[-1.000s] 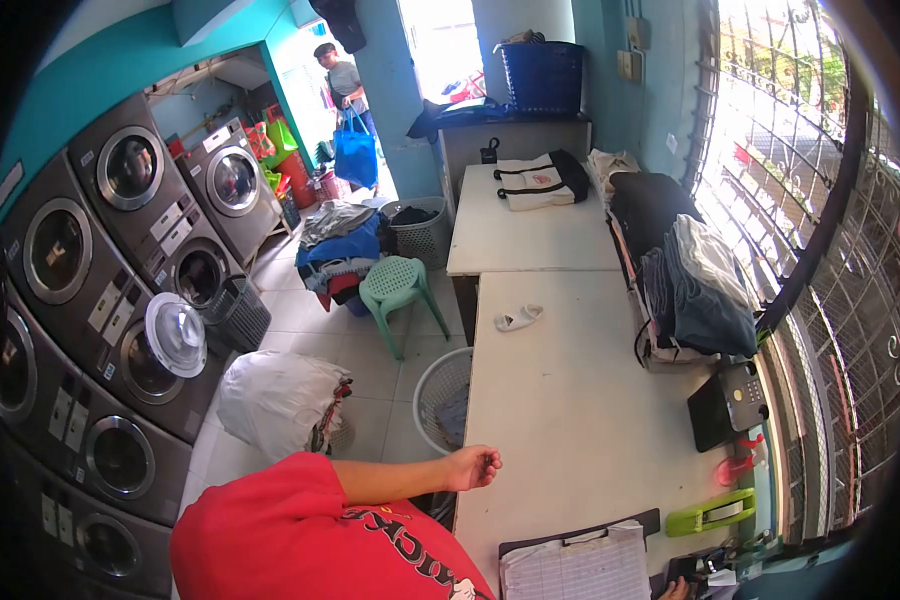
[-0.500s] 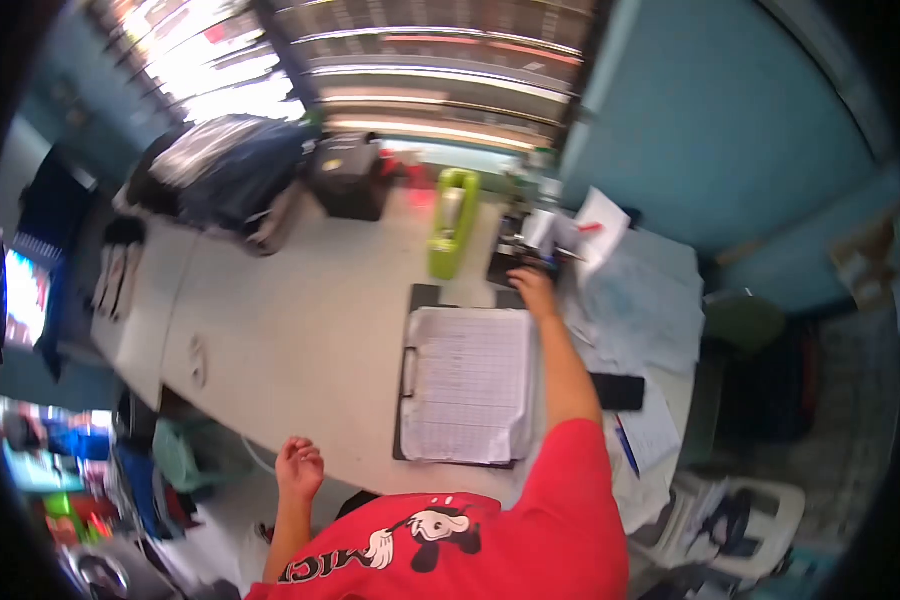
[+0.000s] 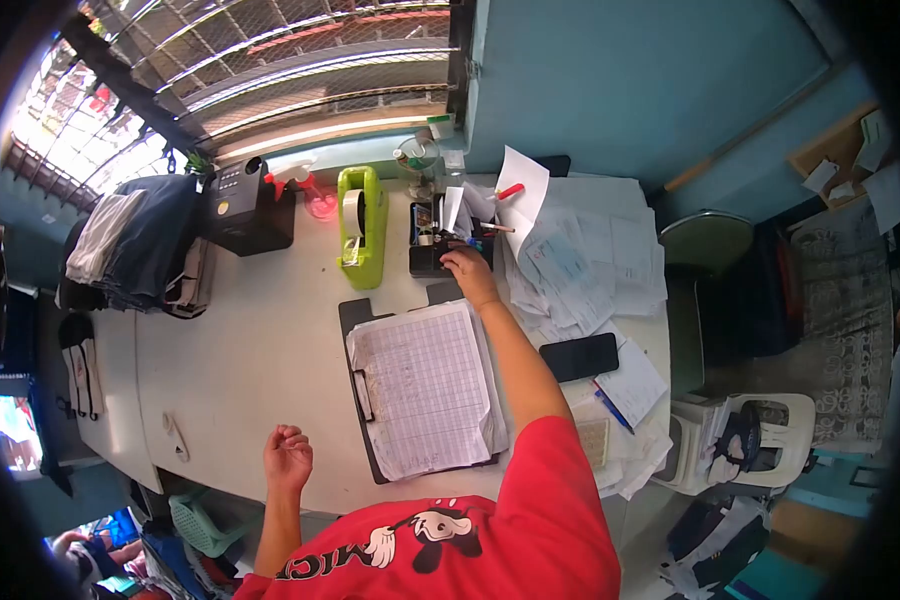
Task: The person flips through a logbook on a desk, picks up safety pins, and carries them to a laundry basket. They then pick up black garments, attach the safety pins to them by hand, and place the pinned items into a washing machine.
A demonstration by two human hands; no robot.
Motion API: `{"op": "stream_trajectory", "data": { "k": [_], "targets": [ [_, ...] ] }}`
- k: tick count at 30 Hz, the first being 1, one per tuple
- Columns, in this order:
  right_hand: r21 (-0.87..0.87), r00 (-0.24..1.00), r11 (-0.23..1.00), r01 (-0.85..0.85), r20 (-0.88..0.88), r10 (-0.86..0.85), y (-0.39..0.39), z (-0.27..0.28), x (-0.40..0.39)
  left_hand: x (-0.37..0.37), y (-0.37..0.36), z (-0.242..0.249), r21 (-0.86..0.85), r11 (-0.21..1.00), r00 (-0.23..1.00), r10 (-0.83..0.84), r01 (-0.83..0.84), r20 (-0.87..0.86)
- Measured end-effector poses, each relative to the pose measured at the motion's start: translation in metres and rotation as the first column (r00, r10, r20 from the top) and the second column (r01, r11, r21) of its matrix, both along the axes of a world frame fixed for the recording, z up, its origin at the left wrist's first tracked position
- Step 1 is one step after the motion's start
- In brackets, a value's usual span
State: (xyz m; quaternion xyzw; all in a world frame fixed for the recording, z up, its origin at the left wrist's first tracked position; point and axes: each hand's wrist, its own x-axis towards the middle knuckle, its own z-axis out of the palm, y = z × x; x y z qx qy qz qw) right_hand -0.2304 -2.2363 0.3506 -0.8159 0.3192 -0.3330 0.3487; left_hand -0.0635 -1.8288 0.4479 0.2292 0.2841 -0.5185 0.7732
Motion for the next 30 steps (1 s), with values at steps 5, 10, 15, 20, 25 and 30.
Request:
{"op": "stream_trajectory", "data": {
  "k": [5,10,15,20,25,30],
  "targets": [
    [-0.160,0.985,0.972,0.171,0.028,-0.169,0.010,0.009,0.005,0.013,-0.039,-0.010,-0.021,0.991,0.991,-0.132,0.131,-0.021],
    [-0.128,0.951,0.944,0.303,0.097,-0.292,0.018,0.019,0.010,0.023,-0.078,-0.019,-0.064,0.973,0.973,-0.227,0.223,-0.049],
    [0.261,0.914,0.928,0.266,0.237,-0.329,0.056,0.058,0.032,0.030,-0.114,-0.034,-0.056,0.977,0.978,-0.206,0.208,0.034],
    [0.560,0.939,0.825,-0.076,0.319,-0.130,0.154,0.101,0.089,0.031,-0.130,-0.022,-0.126,0.990,0.998,-0.055,0.059,0.041],
    [0.550,0.963,0.805,-0.221,0.254,0.091,0.224,0.098,0.129,0.041,-0.097,-0.018,-0.322,0.946,0.994,0.064,-0.031,0.094],
    [0.651,0.969,0.721,-0.239,0.206,0.136,0.257,0.081,0.151,0.048,-0.052,-0.028,-0.179,0.978,0.981,0.131,-0.105,0.144]
  ]
}}
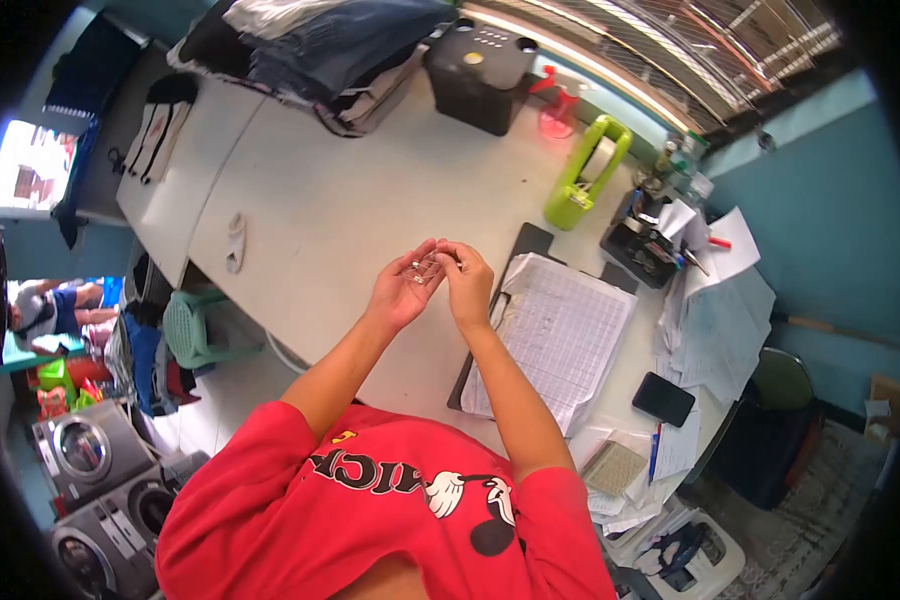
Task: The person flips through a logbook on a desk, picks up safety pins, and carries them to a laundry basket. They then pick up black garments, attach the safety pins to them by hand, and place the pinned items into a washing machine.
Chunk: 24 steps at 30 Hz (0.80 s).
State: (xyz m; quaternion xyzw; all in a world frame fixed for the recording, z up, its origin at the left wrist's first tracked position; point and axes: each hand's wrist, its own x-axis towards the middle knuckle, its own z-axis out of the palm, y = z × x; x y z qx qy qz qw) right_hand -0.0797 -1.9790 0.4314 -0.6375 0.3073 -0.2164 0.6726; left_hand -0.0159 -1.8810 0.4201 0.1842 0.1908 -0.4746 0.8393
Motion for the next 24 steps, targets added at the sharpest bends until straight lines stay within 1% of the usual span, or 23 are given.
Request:
{"op": "stream_trajectory", "data": {
  "k": [2,3,5,6,8,10,12,14,16,18,19,20,21,22,23,24],
  "targets": [
    [-0.031,0.996,0.998,-0.054,-0.072,0.051,0.010,-0.011,0.006,-0.001,0.015,-0.010,0.022,0.999,0.999,0.043,-0.043,-0.015],
    [-0.028,0.994,0.997,-0.073,-0.078,0.071,0.015,-0.012,0.008,-0.001,0.022,-0.015,0.037,0.997,0.998,0.064,-0.063,-0.024],
    [0.148,0.987,0.982,-0.117,-0.097,0.132,0.024,-0.014,0.012,-0.001,0.035,-0.024,0.070,0.994,0.995,0.085,-0.081,-0.050],
    [0.150,0.984,0.980,-0.129,-0.104,0.145,0.028,-0.019,0.013,-0.001,0.041,-0.027,0.100,0.992,0.994,0.086,-0.079,-0.072],
    [0.269,0.982,0.954,-0.133,-0.093,0.163,0.034,-0.032,0.013,-0.002,0.051,-0.034,0.127,0.989,0.994,0.091,-0.082,-0.068],
    [0.278,0.974,0.948,-0.152,-0.122,0.192,0.037,-0.033,0.015,-0.001,0.059,-0.043,0.151,0.985,0.994,0.089,-0.078,-0.064],
    [0.286,0.965,0.944,-0.167,-0.147,0.216,0.037,-0.032,0.015,0.000,0.064,-0.048,0.109,0.992,0.996,0.069,-0.062,-0.060],
    [0.264,0.933,0.946,-0.188,-0.254,0.256,0.034,-0.029,0.016,0.000,0.065,-0.049,0.115,0.991,0.995,0.072,-0.064,-0.070],
    [0.280,0.943,0.946,-0.162,-0.238,0.232,0.031,-0.035,0.015,0.001,0.065,-0.050,0.121,0.991,0.994,0.069,-0.059,-0.079],
    [0.297,0.954,0.946,-0.130,-0.223,0.202,0.027,-0.040,0.012,0.002,0.064,-0.050,0.170,0.984,0.994,0.064,-0.048,-0.090],
    [0.170,0.932,0.964,-0.203,-0.268,0.244,0.025,-0.042,0.010,0.002,0.063,-0.049,0.170,0.984,0.994,0.062,-0.045,-0.093],
    [0.044,0.906,0.959,-0.281,-0.317,0.280,0.023,-0.043,0.009,0.001,0.062,-0.048,0.226,0.973,0.997,0.062,-0.051,-0.042],
    [0.045,0.906,0.959,-0.280,-0.319,0.280,0.021,-0.052,0.007,0.002,0.062,-0.046,0.281,0.958,0.998,0.059,-0.059,0.010],
    [-0.053,0.931,0.968,-0.247,-0.291,0.221,0.018,-0.062,0.006,0.002,0.063,-0.046,0.282,0.958,0.998,0.058,-0.058,0.008],
    [-0.151,0.953,0.967,-0.207,-0.256,0.164,0.015,-0.071,0.004,0.003,0.064,-0.045,0.325,0.942,0.997,0.077,-0.078,0.017],
    [-0.152,0.953,0.967,-0.203,-0.257,0.160,0.011,-0.065,0.002,0.005,0.066,-0.045,0.367,0.925,0.995,0.094,-0.097,0.027]
  ]
}}
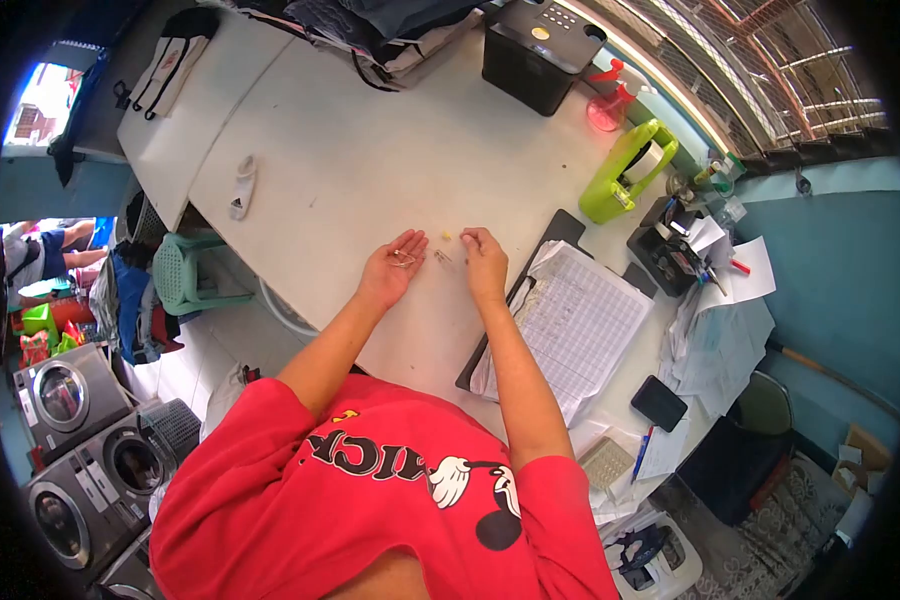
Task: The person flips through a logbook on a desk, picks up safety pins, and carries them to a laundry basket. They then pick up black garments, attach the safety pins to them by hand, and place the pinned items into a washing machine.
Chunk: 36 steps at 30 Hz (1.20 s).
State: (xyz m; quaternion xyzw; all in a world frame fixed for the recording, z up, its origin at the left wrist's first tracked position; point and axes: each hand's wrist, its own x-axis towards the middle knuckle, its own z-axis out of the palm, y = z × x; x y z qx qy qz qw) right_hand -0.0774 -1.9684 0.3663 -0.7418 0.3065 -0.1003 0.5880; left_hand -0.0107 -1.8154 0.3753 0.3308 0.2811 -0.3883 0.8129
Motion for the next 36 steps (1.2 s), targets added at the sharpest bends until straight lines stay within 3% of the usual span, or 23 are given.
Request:
{"op": "stream_trajectory", "data": {
  "k": [3,8,10,13,15,16,17,18,19,21,23,24,26,27,28,30,31,33,34,36],
  "targets": [
    [0.150,0.989,0.982,0.112,-0.114,-0.096,-0.010,0.019,-0.006,0.004,0.008,0.000,0.028,1.000,0.999,0.012,-0.013,0.030],
    [0.359,0.977,0.928,0.105,-0.209,-0.030,-0.012,0.012,-0.016,0.009,0.018,0.003,-0.020,0.997,0.997,0.069,-0.069,0.025],
    [0.366,0.981,0.924,0.108,-0.192,-0.038,-0.008,0.011,-0.017,0.010,0.021,0.002,-0.034,0.996,0.997,0.077,-0.077,0.015],
    [0.331,0.981,0.938,0.102,-0.187,-0.041,-0.007,0.011,-0.016,0.009,0.023,0.000,0.091,0.996,1.000,-0.009,0.008,0.019],
    [0.288,0.979,0.953,0.093,-0.202,-0.035,-0.006,0.007,-0.017,0.009,0.022,-0.001,0.227,0.952,0.969,-0.230,0.205,0.092],
    [0.101,0.991,0.994,0.033,-0.130,-0.020,-0.006,0.000,-0.018,0.008,0.021,0.000,0.226,0.952,0.969,-0.231,0.205,0.093],
    [-0.097,0.998,0.995,-0.015,-0.060,0.009,-0.007,-0.005,-0.018,0.008,0.019,0.000,0.376,0.873,0.909,-0.389,0.311,0.151],
    [-0.108,0.999,0.994,-0.013,-0.053,0.008,-0.008,-0.005,-0.016,0.009,0.013,0.003,0.522,0.762,0.819,-0.541,0.384,0.189],
    [-0.180,0.997,0.983,-0.030,-0.069,0.018,-0.008,-0.003,-0.014,0.011,0.009,0.008,0.515,0.769,0.814,-0.542,0.380,0.208],
    [-0.269,0.997,0.962,-0.037,-0.070,0.019,-0.018,-0.005,-0.006,0.013,0.002,0.017,0.633,0.643,0.696,-0.683,0.431,0.220],
    [-0.071,0.993,0.997,0.038,-0.109,-0.046,-0.025,-0.014,0.004,0.017,-0.003,0.017,0.638,0.634,0.676,-0.700,0.437,0.232],
    [-0.074,0.994,0.997,0.036,-0.101,-0.043,-0.030,-0.009,0.011,0.019,-0.003,0.013,0.648,0.613,0.661,-0.718,0.452,0.219],
    [0.289,0.988,0.952,0.104,-0.141,-0.066,-0.041,0.000,0.026,0.020,-0.004,0.003,0.690,0.604,0.630,-0.727,0.398,0.273],
    [0.293,0.988,0.951,0.099,-0.140,-0.060,-0.043,-0.001,0.033,0.019,-0.005,0.005,0.726,0.592,0.593,-0.740,0.350,0.317],
    [0.255,0.992,0.961,0.111,-0.087,-0.091,-0.046,-0.002,0.039,0.018,-0.004,0.008,0.728,0.590,0.597,-0.739,0.348,0.313],
    [0.215,0.993,0.969,0.120,-0.023,-0.118,-0.051,-0.005,0.057,0.020,-0.005,0.013,0.883,0.375,0.426,-0.873,0.281,0.236],
    [0.168,0.993,0.979,0.114,-0.010,-0.114,-0.051,-0.007,0.064,0.020,-0.006,0.012,0.885,0.375,0.429,-0.872,0.278,0.235],
    [0.072,0.994,0.992,0.106,0.015,-0.108,-0.051,-0.013,0.079,0.020,-0.008,0.010,0.954,0.234,0.281,-0.943,0.190,0.175],
    [0.075,0.994,0.992,0.105,0.014,-0.107,-0.052,-0.026,0.087,0.020,-0.010,0.013,0.954,0.231,0.282,-0.944,0.190,0.172],
    [-0.183,0.994,0.982,0.056,0.104,-0.037,-0.048,-0.039,0.100,0.016,-0.011,0.016,0.971,0.221,0.204,-0.958,0.088,0.200]
  ]
}}
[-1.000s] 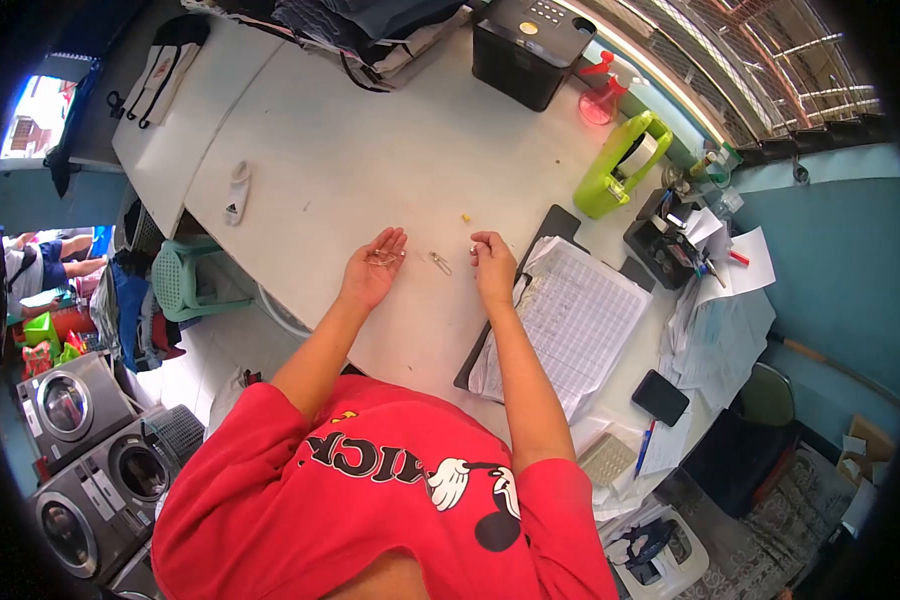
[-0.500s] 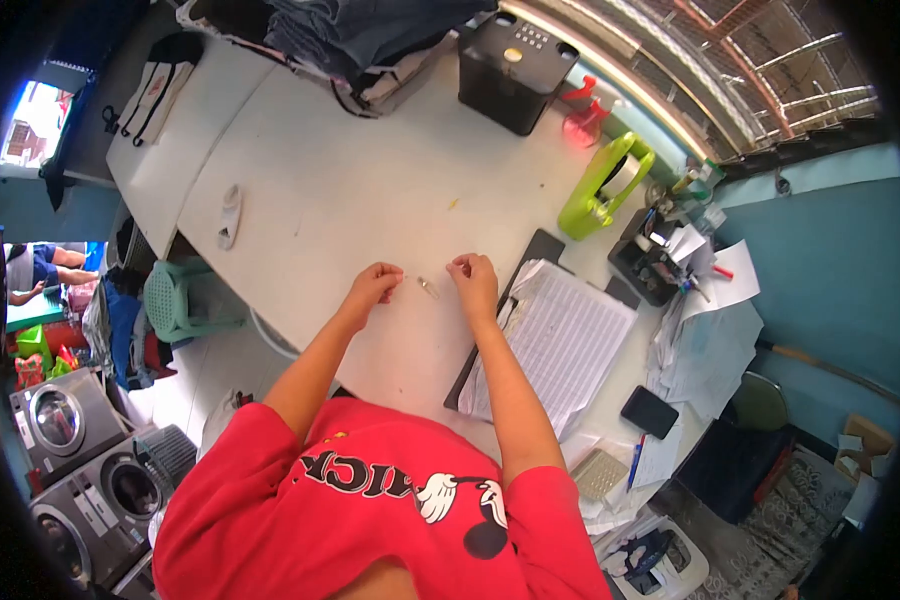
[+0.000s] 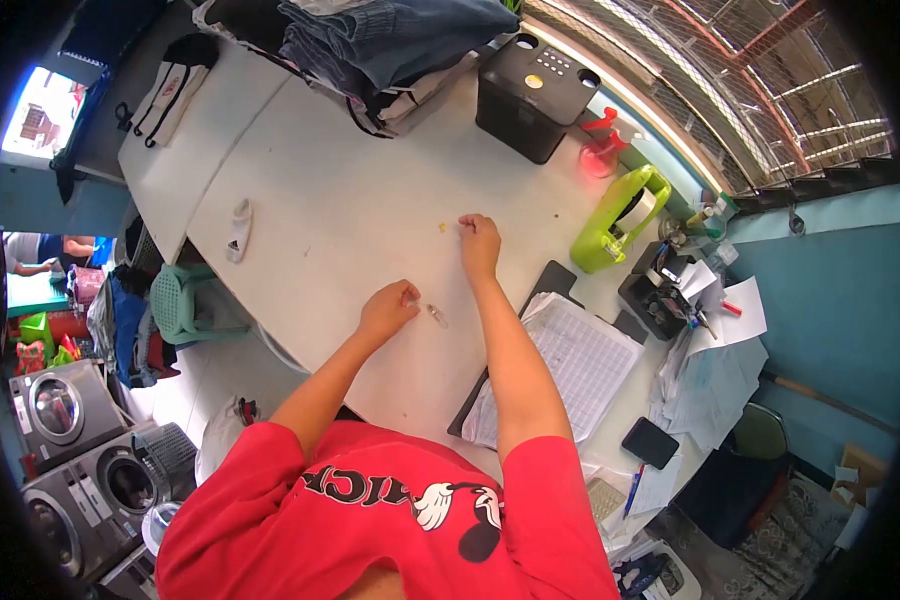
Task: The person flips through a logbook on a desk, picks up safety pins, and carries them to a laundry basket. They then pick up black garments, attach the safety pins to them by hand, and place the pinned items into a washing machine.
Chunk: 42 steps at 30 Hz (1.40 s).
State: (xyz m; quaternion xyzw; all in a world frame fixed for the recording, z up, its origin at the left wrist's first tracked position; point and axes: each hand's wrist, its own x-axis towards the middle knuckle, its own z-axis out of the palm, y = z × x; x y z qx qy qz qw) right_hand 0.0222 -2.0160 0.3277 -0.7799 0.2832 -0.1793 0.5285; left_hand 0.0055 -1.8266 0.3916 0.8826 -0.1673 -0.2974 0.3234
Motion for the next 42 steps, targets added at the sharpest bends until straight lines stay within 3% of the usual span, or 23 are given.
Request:
{"op": "stream_trajectory", "data": {
  "k": [4,7,10,13,15,16,19,21,23,25,26,28,31,35,37,42],
  "targets": [
    [-0.023,0.997,0.999,-0.049,-0.068,0.048,0.015,0.012,0.015,-0.001,-0.006,0.002,0.015,1.000,0.993,-0.009,0.008,0.115],
    [-0.155,0.996,0.984,-0.089,-0.038,0.084,0.023,0.018,0.018,0.000,-0.008,0.004,0.140,0.985,0.982,-0.118,0.097,0.147],
    [-0.195,1.000,0.981,0.004,0.029,0.001,0.024,0.021,0.016,0.001,-0.008,0.004,0.184,0.977,0.985,-0.130,0.108,0.113],
    [-0.103,1.000,0.994,0.028,0.003,-0.028,0.015,0.033,-0.001,0.004,0.000,0.001,0.122,0.990,0.997,-0.071,0.069,0.013],
    [0.120,0.995,0.988,0.095,-0.033,-0.092,0.013,0.042,-0.013,0.007,0.008,0.000,0.058,0.998,0.999,0.001,0.002,-0.052],
    [0.119,0.995,0.988,0.096,-0.037,-0.092,0.012,0.037,-0.020,0.010,0.011,0.000,0.079,0.997,0.997,0.023,-0.017,-0.074],
    [0.074,0.999,0.997,0.013,-0.046,-0.009,0.020,0.039,-0.040,0.016,0.018,0.004,0.046,0.994,0.991,0.099,-0.095,-0.085],
    [0.345,0.977,0.926,-0.154,-0.089,0.196,0.034,0.050,-0.051,0.016,0.016,0.005,0.023,0.993,0.990,0.120,-0.119,-0.076],
    [0.402,0.960,0.893,-0.202,-0.097,0.261,0.040,0.055,-0.060,0.014,0.010,0.006,0.000,0.990,0.988,0.141,-0.141,-0.067],
    [-0.007,0.972,0.974,-0.224,-0.074,0.223,0.043,0.055,-0.068,0.010,0.003,0.008,-0.055,0.995,0.992,0.088,-0.083,0.091],
    [-0.007,0.972,0.975,-0.223,-0.075,0.222,0.044,0.057,-0.076,0.008,0.001,0.006,-0.055,0.995,0.992,0.087,-0.082,0.091],
    [-0.132,0.920,0.957,-0.259,-0.337,0.202,0.047,0.076,-0.091,0.005,-0.002,0.000,-0.112,0.994,0.951,0.033,0.001,0.308],
    [-0.273,0.888,0.898,-0.345,-0.405,0.218,0.064,0.072,-0.112,0.003,-0.005,-0.003,-0.124,0.988,0.905,-0.027,0.087,0.425],
    [-0.276,0.916,0.926,-0.256,-0.375,0.142,0.078,0.064,-0.116,0.002,-0.005,-0.005,-0.151,0.983,0.900,-0.031,0.106,0.435],
    [-0.264,0.909,0.925,-0.273,-0.384,0.159,0.081,0.062,-0.114,0.002,-0.006,0.003,-0.165,0.986,0.956,0.010,0.040,0.293],
    [-0.237,0.906,0.936,-0.260,-0.396,0.151,0.084,0.061,-0.112,0.006,-0.005,0.002,-0.147,0.986,0.907,-0.008,0.077,0.420]
  ]
}}
